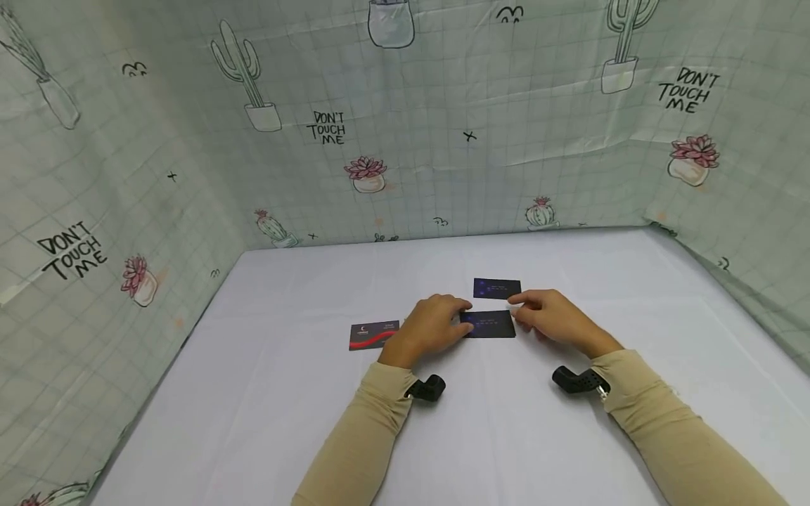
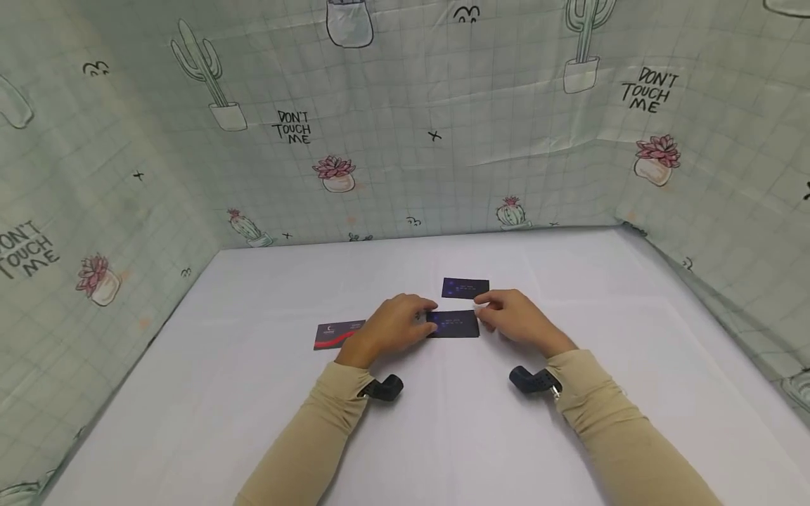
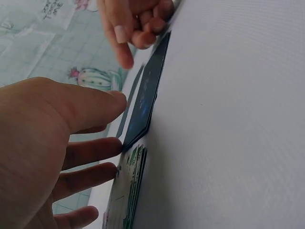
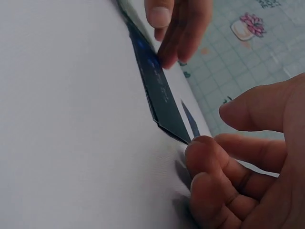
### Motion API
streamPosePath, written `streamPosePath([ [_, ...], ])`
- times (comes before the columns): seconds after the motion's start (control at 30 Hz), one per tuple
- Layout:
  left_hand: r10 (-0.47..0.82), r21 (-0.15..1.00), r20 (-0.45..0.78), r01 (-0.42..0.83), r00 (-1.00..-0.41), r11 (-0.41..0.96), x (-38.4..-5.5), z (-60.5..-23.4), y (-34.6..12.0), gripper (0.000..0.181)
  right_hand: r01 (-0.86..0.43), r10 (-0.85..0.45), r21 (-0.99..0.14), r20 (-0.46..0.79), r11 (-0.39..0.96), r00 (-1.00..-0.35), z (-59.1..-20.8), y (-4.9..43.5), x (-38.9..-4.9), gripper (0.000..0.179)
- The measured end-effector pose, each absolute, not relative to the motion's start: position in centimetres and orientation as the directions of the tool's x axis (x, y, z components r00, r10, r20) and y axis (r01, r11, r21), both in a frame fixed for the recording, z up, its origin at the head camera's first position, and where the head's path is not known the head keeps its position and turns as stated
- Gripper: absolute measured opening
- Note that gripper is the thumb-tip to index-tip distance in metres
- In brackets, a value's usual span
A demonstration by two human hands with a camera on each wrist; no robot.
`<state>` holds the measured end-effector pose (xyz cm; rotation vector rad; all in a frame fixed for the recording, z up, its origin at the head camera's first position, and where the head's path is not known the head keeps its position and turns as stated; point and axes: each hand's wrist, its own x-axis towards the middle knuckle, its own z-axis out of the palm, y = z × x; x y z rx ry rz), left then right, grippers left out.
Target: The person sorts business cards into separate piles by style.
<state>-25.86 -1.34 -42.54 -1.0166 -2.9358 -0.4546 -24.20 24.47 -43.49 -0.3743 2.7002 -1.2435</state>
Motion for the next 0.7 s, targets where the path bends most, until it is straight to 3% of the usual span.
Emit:
streamPosePath([
  [0.43,0.57,0.351,0.045,0.547,-0.82,0.76,-27.0,-41.2,-0.6,0.035,-0.079,-0.201,-0.78,-0.061,0.62,-0.978,-42.9,26.6,-27.5,0.043],
  [0.7,0.565,0.333,-0.014,0.529,-0.825,0.781,-27.8,-41.0,0.4,0.037,-0.019,-0.102,-0.79,-0.055,0.612,-0.993,-43.4,27.2,-28.2,0.046],
])
